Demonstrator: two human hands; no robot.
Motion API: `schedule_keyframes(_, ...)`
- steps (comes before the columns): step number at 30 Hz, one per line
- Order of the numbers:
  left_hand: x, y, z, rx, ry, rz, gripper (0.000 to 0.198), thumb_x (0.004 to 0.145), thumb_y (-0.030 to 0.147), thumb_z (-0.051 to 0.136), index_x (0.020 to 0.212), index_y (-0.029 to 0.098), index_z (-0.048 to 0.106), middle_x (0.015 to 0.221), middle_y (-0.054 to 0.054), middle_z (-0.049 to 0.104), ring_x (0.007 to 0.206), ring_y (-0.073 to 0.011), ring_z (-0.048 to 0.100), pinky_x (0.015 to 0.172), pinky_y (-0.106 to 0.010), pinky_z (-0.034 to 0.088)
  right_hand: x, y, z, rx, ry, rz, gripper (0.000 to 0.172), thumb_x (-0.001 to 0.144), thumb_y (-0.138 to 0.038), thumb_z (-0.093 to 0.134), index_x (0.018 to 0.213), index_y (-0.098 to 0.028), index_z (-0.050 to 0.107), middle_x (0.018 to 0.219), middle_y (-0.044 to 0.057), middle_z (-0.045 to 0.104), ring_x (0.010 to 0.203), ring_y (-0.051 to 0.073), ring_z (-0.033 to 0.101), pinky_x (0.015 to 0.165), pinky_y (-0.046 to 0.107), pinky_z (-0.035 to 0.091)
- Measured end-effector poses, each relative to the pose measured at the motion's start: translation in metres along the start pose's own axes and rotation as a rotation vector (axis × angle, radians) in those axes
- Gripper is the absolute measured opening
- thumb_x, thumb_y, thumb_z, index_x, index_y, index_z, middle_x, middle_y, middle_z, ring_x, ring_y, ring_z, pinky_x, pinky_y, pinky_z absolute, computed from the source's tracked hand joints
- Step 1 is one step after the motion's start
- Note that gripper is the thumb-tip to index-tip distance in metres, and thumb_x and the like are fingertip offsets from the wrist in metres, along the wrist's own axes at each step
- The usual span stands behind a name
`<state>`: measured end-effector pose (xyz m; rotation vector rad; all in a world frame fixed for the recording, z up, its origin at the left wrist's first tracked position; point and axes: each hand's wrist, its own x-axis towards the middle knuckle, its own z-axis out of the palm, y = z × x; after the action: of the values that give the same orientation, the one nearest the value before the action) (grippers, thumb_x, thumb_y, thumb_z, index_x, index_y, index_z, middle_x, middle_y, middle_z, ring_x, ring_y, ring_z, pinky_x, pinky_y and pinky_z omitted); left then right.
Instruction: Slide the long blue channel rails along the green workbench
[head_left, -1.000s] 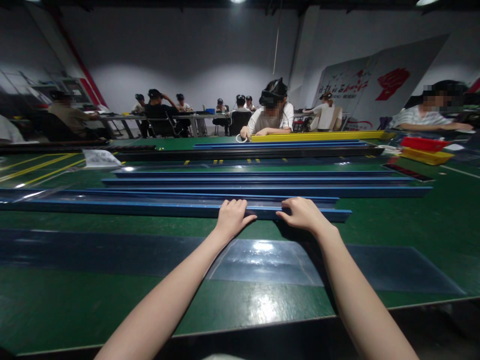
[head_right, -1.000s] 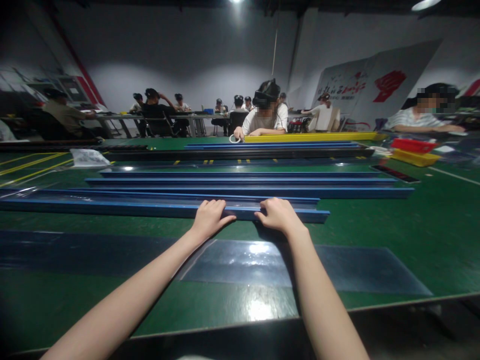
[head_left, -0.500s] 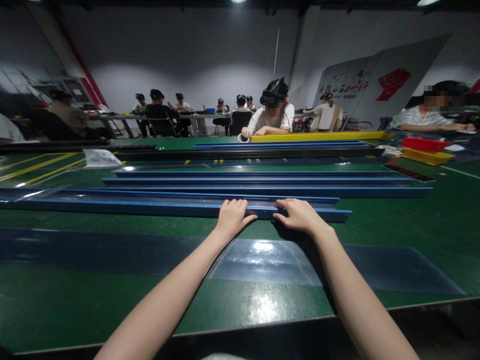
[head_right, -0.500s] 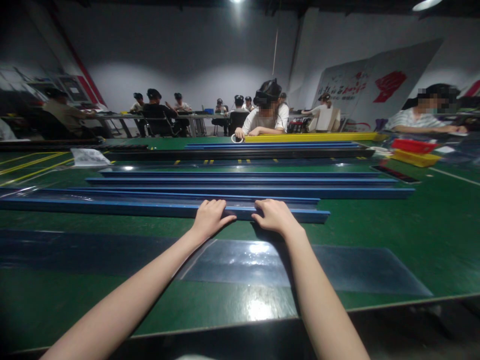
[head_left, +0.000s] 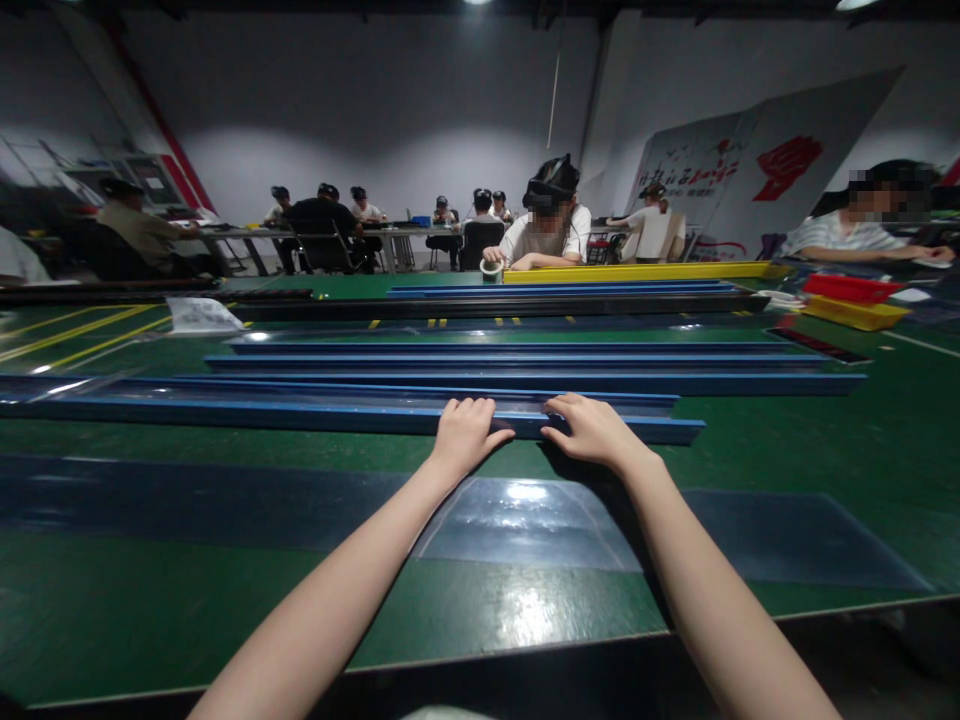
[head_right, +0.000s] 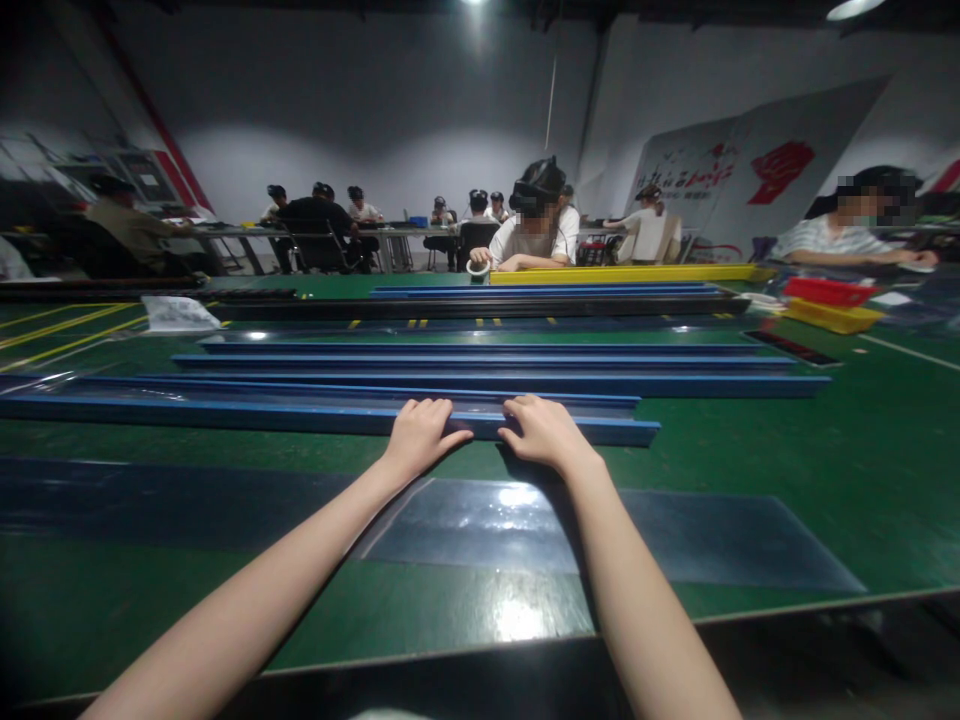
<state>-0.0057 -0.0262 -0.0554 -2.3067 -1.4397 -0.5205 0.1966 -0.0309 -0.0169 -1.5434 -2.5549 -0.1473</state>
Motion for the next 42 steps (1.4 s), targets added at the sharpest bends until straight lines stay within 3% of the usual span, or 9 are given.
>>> schedule_keyframes(7,0.000,0.000,0.001,-0.013,-0.010,-0.004,0.040,0.079,0.055,0.047,0.084,0.016,0.054,0.080,-0.008,0.062,0.079,-0.0225,0.054,0.068,-0.033,0.031,0.007,-0.017,0.010,0.018,-0.026,-0.066,0.036,0.087,-0.037,0.037,0.114,-0.017,0.050,0.106,0.012,0.061,0.097,0.020,0.055,0.078,0.027,0.038)
schedule_keyframes(13,0.000,0.000,0.001,-0.013,-0.013,-0.001,0.042,0.080,0.056,0.045,0.085,0.015,0.054,0.080,-0.008,0.062,0.079,-0.0226,0.054,0.068,-0.033,0.031,0.011,-0.022,0.017,0.028,0.044,-0.117,0.037,0.088,-0.034,0.034,0.118,-0.015,0.046,0.105,0.012,0.060,0.095,0.019,0.055,0.076,0.027,0.037)
schedule_keyframes(33,0.000,0.001,-0.001,-0.025,-0.019,-0.008,0.038,0.079,0.054,0.049,0.084,0.016,0.054,0.081,-0.008,0.063,0.080,-0.0229,0.055,0.068,-0.033,0.031,0.010,-0.024,0.009,-0.020,-0.009,-0.023,0.034,0.088,-0.038,0.035,0.111,-0.018,0.051,0.103,0.011,0.060,0.091,0.019,0.056,0.072,0.025,0.035)
schedule_keyframes(42,0.000,0.001,-0.001,-0.016,-0.023,-0.007,0.039,0.079,0.054,0.048,0.084,0.016,0.054,0.081,-0.008,0.063,0.079,-0.0227,0.055,0.068,-0.033,0.031,0.010,-0.020,0.011,-0.072,0.031,-0.068,0.028,0.088,-0.038,0.035,0.092,-0.018,0.055,0.091,0.009,0.063,0.087,0.019,0.054,0.069,0.026,0.033)
